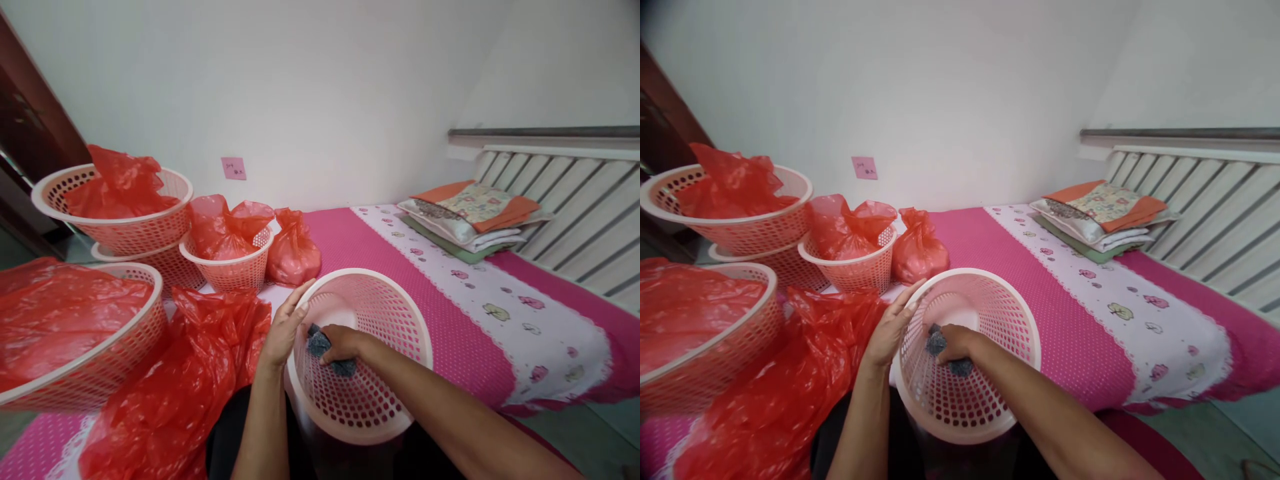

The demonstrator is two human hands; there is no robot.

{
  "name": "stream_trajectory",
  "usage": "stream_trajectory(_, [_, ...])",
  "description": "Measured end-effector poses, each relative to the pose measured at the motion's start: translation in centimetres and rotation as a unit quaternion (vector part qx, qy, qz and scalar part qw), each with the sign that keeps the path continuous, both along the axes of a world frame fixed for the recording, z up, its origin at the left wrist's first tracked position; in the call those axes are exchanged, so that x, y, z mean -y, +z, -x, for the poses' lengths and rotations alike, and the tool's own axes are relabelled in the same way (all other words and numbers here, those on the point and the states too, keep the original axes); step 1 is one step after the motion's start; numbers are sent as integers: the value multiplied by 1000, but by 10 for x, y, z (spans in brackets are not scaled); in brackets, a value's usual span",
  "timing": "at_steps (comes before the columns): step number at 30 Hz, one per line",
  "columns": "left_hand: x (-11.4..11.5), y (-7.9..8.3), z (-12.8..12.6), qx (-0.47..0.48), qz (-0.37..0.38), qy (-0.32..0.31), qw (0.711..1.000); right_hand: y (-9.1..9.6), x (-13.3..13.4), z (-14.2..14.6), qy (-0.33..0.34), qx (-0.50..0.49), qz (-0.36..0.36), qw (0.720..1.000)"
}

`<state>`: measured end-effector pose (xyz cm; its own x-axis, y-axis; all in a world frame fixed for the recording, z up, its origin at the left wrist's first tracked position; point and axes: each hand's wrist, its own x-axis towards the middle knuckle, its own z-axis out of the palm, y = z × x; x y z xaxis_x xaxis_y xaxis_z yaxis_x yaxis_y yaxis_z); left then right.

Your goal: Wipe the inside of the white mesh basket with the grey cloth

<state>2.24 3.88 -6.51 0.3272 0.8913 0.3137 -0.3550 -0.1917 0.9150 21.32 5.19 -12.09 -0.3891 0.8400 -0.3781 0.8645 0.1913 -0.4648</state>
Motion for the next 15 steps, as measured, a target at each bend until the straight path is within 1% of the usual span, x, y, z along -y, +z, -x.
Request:
stream_trajectory(4, [2,4,-4,0,1,3,1000,-10,5,2,-2,81,-10,997])
stream_trajectory(8, [3,5,-6,3,7,2,1000,-28,12,14,-12,158,-38,987])
stream_trajectory(11, [4,5,-5,-3,6,8,1000,-40,14,20,-10,171,-61,983])
stream_trajectory(15, [4,6,-5,-6,3,15,1000,-45,11,20,-20,165,-73,983])
